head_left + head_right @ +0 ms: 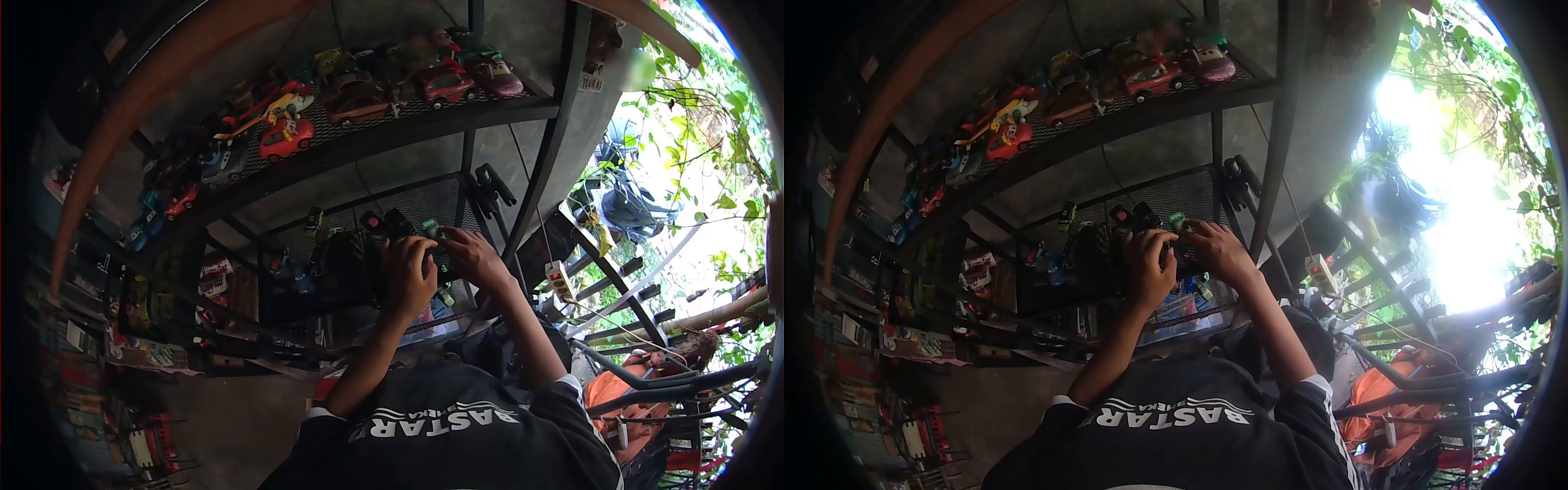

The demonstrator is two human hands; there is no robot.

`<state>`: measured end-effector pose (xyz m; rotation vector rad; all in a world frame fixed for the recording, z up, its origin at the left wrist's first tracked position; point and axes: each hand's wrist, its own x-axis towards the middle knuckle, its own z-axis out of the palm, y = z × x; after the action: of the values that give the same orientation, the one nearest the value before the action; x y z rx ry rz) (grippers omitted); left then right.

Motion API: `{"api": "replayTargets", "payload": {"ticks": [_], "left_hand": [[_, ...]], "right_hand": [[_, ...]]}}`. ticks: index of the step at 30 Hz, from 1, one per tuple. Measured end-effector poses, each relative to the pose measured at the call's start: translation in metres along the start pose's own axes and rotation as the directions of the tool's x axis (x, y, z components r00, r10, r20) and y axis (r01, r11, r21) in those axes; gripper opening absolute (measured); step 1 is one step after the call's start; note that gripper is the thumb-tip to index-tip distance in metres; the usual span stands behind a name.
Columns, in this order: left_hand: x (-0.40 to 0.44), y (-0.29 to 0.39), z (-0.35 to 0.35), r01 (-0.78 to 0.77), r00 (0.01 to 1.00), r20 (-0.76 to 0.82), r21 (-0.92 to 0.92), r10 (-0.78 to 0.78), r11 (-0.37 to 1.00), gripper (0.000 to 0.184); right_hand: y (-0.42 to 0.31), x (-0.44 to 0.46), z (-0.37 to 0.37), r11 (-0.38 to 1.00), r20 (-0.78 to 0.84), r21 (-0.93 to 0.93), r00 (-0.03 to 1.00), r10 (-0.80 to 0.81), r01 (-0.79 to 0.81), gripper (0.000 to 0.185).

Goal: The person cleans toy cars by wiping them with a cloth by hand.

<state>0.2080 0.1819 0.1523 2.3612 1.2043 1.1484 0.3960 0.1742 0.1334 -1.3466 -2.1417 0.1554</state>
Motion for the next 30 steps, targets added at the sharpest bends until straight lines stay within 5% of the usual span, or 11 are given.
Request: {"api": "replayTargets", "payload": {"ticks": [6, 17, 20, 30], "left_hand": [[0.004, 0.004, 0.014, 0.009, 0.996, 0.085, 0.182, -0.025, 0.983, 0.031], [0.016, -0.001, 0.036, 0.030, 0.975, 0.196, 0.335, -0.101, 0.942, 0.056], [0.017, -0.001, 0.039, 0.018, 0.971, 0.218, 0.337, -0.097, 0.941, 0.056], [0.026, -0.005, 0.060, 0.002, 0.988, 0.149, 0.303, -0.049, 0.953, 0.046]], "right_hand": [[0.014, -0.002, 0.005, 1.000, -0.081, 0.002, 0.996, -0.029, 0.030, 0.036], [-0.011, -0.003, -0.021, 0.957, 0.076, 0.113, 0.962, 0.260, -0.268, 0.093], [0.000, 0.000, -0.007, 0.967, 0.078, 0.018, 0.965, 0.250, -0.253, 0.098], [0.000, -0.007, -0.004, 0.972, 0.106, -0.012, 0.967, 0.233, -0.233, 0.089]]}}
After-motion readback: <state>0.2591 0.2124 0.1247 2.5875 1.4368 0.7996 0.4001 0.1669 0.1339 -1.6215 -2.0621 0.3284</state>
